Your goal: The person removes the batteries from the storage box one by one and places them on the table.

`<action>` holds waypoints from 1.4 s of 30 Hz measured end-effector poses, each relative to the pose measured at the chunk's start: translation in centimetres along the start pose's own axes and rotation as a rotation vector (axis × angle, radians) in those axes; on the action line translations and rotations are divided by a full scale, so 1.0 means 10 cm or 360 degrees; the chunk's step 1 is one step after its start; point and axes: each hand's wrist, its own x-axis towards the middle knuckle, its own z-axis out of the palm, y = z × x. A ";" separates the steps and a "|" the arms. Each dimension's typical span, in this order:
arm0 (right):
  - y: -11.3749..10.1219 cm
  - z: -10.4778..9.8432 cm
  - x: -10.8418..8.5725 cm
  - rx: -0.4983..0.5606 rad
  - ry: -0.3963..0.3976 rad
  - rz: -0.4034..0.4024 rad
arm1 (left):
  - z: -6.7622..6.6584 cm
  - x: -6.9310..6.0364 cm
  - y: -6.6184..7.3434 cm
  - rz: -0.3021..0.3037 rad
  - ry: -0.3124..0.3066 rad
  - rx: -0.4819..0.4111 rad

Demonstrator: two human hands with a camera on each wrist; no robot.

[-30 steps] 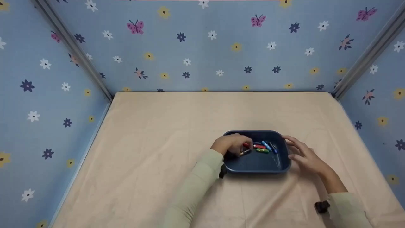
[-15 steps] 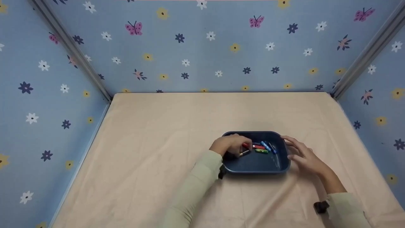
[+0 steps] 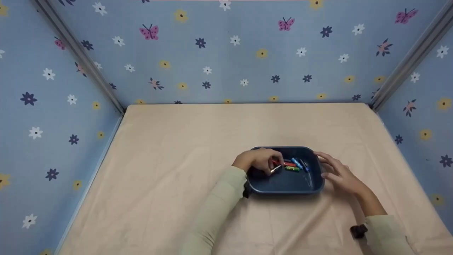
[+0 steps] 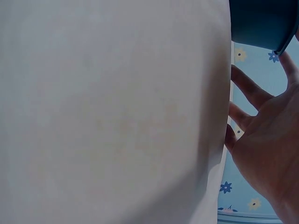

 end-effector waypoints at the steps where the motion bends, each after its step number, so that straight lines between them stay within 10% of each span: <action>1: 0.00 0.00 0.00 -0.0003 0.0001 -0.0008 | -0.01 -0.01 0.01 0.0007 0.0011 -0.0013; 18: 0.05 0.00 0.03 0.0046 0.0016 -0.0114 | -0.23 -0.17 0.13 0.0182 0.0111 -0.0089; 42: -0.01 0.02 -0.01 -0.0090 0.0056 -0.0019 | -0.38 -0.82 -0.31 0.0104 0.0407 -0.0205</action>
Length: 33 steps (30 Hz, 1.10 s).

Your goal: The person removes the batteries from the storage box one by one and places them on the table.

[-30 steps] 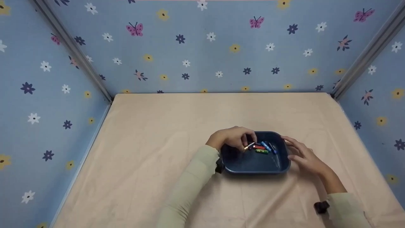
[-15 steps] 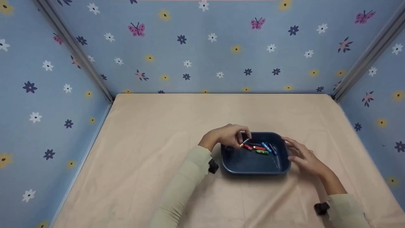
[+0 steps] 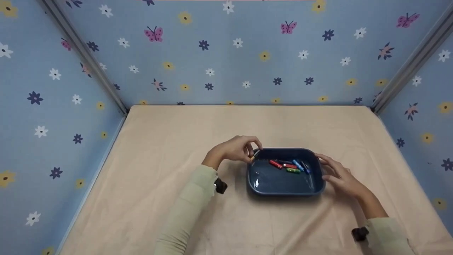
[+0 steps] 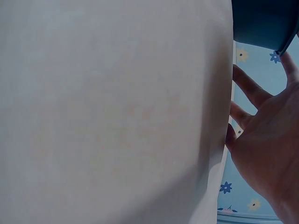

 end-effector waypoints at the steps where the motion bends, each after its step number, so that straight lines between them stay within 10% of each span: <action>1: 0.00 0.00 0.00 -0.0007 0.0001 0.0008 | -0.02 -0.03 -0.02 -0.0011 0.0012 0.0004; 22: 0.00 -0.03 0.00 0.0040 -0.0074 0.0001 | -0.22 -0.67 -0.59 -0.0214 0.0227 -0.0001; 33: 0.00 -0.03 -0.01 0.0005 -0.0064 0.0020 | -0.01 -0.74 -0.64 -0.0222 0.0661 -0.0009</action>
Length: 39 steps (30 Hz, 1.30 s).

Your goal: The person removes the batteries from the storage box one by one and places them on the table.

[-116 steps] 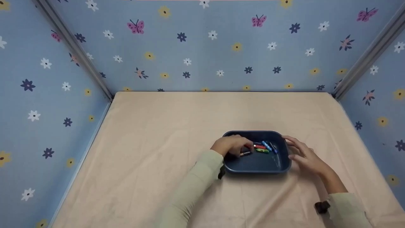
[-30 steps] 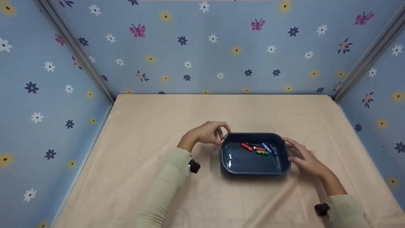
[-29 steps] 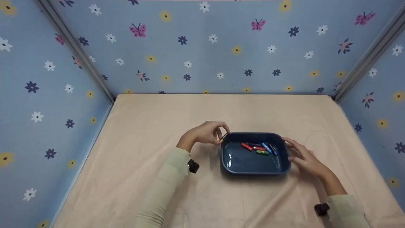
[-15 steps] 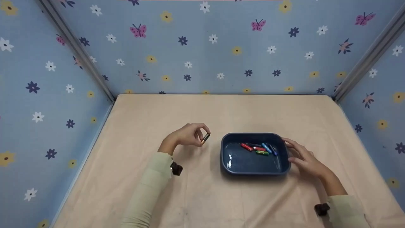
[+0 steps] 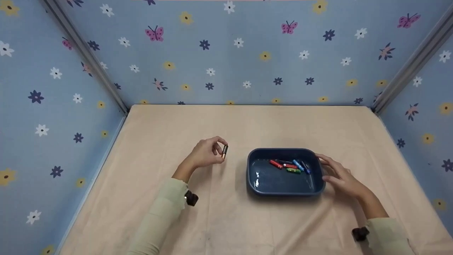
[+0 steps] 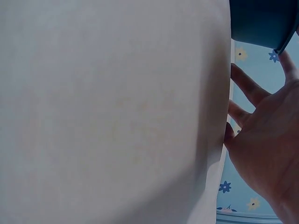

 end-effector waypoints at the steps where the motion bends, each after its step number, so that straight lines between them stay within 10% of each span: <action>1: 0.00 0.00 0.00 0.0002 -0.0003 -0.0009 | 0.02 -0.01 0.00 0.0000 0.0038 -0.0011; 8: 0.00 0.01 -0.01 -0.0041 -0.0013 0.0091 | 0.14 -0.05 0.03 -0.0001 0.0232 -0.0088; 24: -0.03 -0.02 0.00 0.0037 -0.0045 0.0028 | 0.47 -0.06 -0.16 -0.0059 0.0211 -0.0108; 31: 0.01 -0.02 0.00 -0.0047 -0.0047 0.0108 | 0.67 0.05 -0.56 0.0066 0.0135 -0.0110; 39: 0.03 -0.02 0.02 0.0016 -0.0059 0.0100 | 0.86 0.17 -0.80 -0.0092 0.0065 0.0074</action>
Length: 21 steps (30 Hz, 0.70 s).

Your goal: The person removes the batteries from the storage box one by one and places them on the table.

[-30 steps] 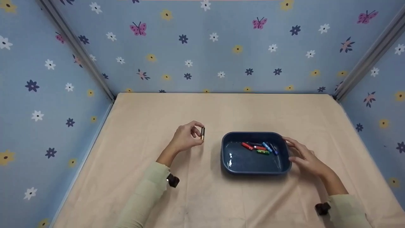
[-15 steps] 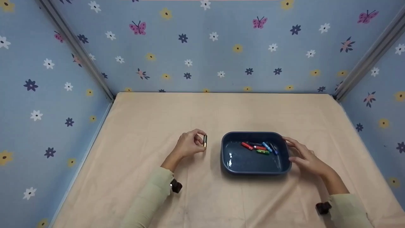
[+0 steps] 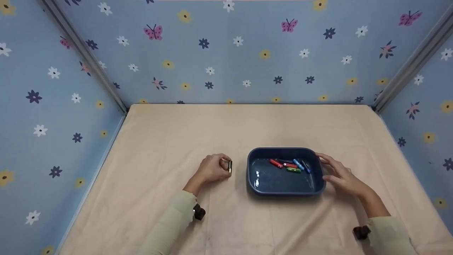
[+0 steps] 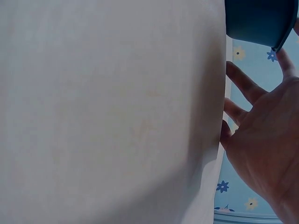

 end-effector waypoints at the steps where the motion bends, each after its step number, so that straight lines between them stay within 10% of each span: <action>1: 0.01 0.00 0.00 0.0012 -0.0006 -0.0012 | 0.01 0.00 0.00 -0.0012 0.0003 0.0021; 17: 0.01 0.00 0.00 0.0036 -0.0005 -0.0001 | 0.03 0.00 -0.02 0.0020 0.0021 0.0125; 21: 0.00 0.00 0.01 -0.0004 -0.0007 -0.0010 | -0.09 -0.07 0.16 0.0019 0.0004 0.0118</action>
